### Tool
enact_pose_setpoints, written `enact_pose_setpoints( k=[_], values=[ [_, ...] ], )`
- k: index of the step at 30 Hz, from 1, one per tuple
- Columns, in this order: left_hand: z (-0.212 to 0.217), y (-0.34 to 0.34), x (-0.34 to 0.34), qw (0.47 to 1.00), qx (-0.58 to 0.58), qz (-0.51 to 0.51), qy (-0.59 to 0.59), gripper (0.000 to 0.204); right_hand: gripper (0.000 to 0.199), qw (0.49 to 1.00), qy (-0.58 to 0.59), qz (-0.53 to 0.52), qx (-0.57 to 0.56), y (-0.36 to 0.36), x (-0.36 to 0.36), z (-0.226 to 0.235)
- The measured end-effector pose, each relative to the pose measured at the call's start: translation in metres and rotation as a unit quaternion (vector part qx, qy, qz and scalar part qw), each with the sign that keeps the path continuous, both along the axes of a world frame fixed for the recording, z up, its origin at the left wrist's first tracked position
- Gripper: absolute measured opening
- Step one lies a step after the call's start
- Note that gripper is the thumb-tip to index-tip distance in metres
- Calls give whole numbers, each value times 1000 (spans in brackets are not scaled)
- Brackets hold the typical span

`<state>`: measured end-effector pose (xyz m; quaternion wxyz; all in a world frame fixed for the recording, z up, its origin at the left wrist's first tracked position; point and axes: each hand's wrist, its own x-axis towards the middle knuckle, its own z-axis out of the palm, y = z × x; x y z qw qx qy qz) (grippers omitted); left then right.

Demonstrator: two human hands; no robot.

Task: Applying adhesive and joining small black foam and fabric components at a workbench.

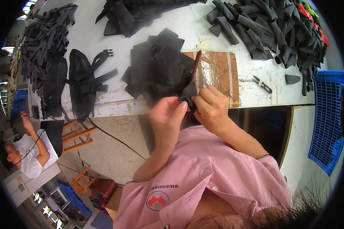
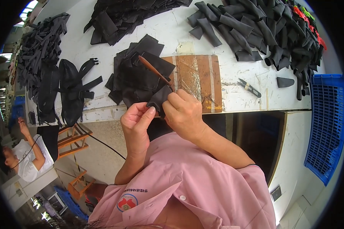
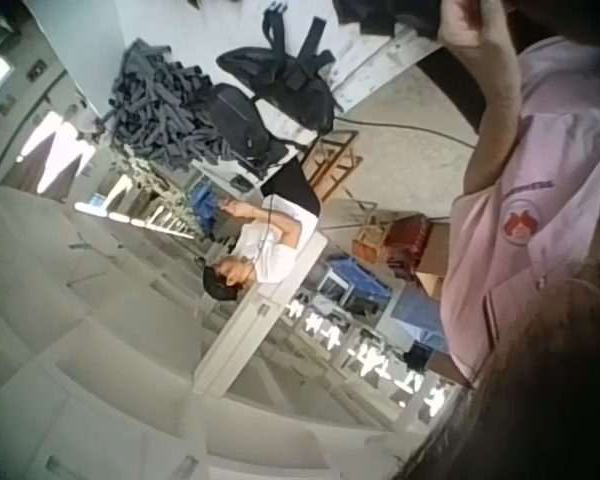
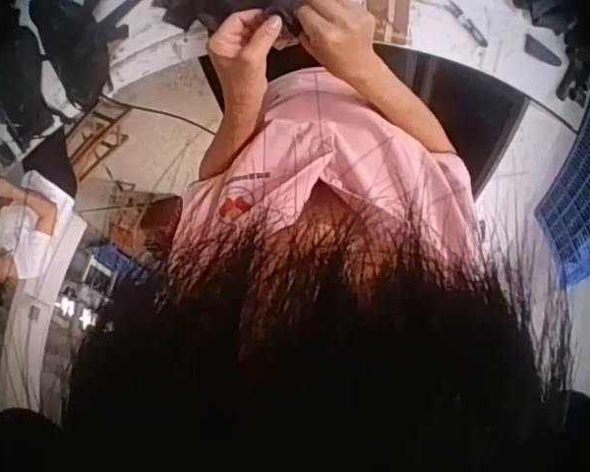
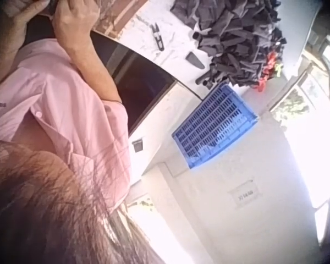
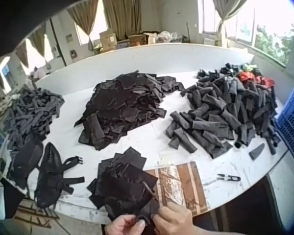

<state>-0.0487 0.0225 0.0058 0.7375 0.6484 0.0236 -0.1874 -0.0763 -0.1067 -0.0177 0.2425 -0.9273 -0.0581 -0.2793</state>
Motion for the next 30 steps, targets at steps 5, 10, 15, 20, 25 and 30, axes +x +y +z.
enact_pose_setpoints(
  k=[5,10,15,20,25,30],
  values=[
    [-2,0,-4,999,28,-8,-31,13,17,1000,3,6,-17,-2,0,-1],
    [-4,0,-4,999,41,-17,-27,14,14,999,0,10,-38,-2,-1,-1],
    [-8,-3,1,1000,-6,0,17,11,12,996,-32,10,-78,-4,0,-7],
    [-8,-3,0,1000,26,8,-10,8,10,994,-56,24,-89,1,-1,-8],
    [-23,-3,1,988,124,16,-86,7,22,995,59,72,38,-3,-3,-2],
    [-16,8,2,971,157,-43,-175,6,47,873,234,143,404,-15,-11,17]
  ],
)
